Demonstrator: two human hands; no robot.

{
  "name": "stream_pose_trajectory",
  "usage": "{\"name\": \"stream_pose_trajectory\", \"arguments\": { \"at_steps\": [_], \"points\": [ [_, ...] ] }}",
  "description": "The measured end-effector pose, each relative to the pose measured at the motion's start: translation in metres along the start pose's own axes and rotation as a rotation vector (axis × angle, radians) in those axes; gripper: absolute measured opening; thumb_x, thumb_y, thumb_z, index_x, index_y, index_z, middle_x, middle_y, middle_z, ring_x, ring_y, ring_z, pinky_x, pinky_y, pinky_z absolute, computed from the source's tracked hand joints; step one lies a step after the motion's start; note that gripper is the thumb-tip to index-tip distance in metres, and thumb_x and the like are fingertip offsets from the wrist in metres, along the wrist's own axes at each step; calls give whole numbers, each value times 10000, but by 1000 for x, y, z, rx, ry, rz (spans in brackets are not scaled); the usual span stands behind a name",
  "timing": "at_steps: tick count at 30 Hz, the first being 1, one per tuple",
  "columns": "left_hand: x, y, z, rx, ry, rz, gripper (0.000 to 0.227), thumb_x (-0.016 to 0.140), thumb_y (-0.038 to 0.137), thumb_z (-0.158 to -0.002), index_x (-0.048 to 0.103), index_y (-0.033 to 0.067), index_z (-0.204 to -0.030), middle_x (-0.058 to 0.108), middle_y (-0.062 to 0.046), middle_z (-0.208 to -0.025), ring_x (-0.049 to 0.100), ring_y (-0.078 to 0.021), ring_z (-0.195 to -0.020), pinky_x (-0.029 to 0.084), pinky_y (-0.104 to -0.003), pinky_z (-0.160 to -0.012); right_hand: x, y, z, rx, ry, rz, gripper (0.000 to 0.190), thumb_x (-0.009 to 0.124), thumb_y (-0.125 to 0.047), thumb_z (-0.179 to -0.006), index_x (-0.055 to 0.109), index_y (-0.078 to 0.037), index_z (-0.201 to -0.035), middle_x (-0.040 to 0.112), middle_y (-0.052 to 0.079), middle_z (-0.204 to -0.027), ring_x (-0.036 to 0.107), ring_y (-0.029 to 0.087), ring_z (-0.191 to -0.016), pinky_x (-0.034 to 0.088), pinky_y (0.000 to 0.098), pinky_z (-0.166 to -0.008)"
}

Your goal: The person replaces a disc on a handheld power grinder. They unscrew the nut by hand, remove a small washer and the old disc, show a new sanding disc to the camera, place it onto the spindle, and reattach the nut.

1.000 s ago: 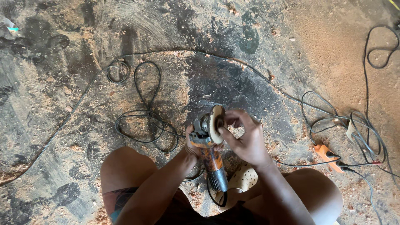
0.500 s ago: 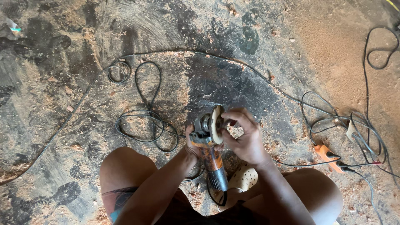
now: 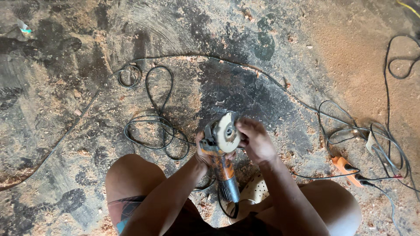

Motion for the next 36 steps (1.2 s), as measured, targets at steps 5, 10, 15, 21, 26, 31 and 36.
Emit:
{"name": "stream_pose_trajectory", "arguments": {
  "at_steps": [5, 10, 15, 21, 26, 31, 36],
  "points": [
    [-2, -15, 6, -20, -195, 288, 725, 737, 662, -854, 675, 85, -1289, 728, -179, -1061, 706, -254, -779, 591, -380, -738, -49, 1, -18, -17, 62, -590, 318, 605, -342, -991, 691, -58, -1107, 561, 21, -735, 497, 145, -564, 450, 290, -486],
    [4, -10, -1, 26, -247, 292, 720, 719, 630, -860, 648, 89, -1330, 705, -173, -1048, 710, -251, -790, 595, -383, -740, -174, 136, -41, 314, 627, -11, 229, 627, -252, -1011, 649, -27, -978, 543, 30, -686, 406, 98, -491, 352, 265, -388],
    [16, -3, 0, 45, -315, 279, 745, 696, 648, -887, 647, 50, -1329, 687, -181, -1093, 705, -258, -859, 598, -381, -772, -215, 264, -14, 533, 742, 235, 194, 717, -208, -940, 663, -25, -907, 496, 54, -657, 401, 134, -489, 317, 289, -382],
    [6, 6, 3, 82, -177, 239, 758, 697, 635, -874, 652, 20, -1314, 690, -172, -1101, 702, -256, -870, 591, -372, -774, -204, 282, -18, 523, 858, -105, 341, 763, -336, -984, 577, -72, -874, 492, 39, -651, 411, 173, -526, 302, 347, -428],
    [-14, 5, 1, 69, 10, 227, 689, 716, 613, -863, 673, 73, -1290, 726, -165, -1125, 702, -279, -887, 584, -404, -822, -203, 239, -39, 403, 616, 1095, 144, 687, -227, -953, 657, -97, -1009, 624, 83, -851, 589, 252, -751, 458, 394, -631],
    [-30, 9, -13, 70, 111, 220, 618, 721, 568, -839, 674, 111, -1253, 734, -148, -1103, 714, -291, -903, 593, -437, -806, -144, 185, -69, -427, 318, 1701, 227, 681, -93, -885, 686, -115, -1111, 720, 95, -1087, 714, 292, -995, 574, 400, -841],
    [-51, 4, -21, 65, 283, 207, 658, 720, 556, -810, 670, 57, -1236, 725, -137, -1095, 713, -290, -942, 601, -447, -880, -111, 91, -83, -149, 238, 479, 276, 600, -89, -972, 661, -42, -1237, 732, 170, -1169, 752, 256, -928, 653, 369, -806]
  ]
}}
Point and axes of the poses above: each hand's wrist, its own z-axis away from the middle knuckle, its own x-axis out of the palm, y = z × x, the point moved 9 cm from there along -z, towards the middle knuckle
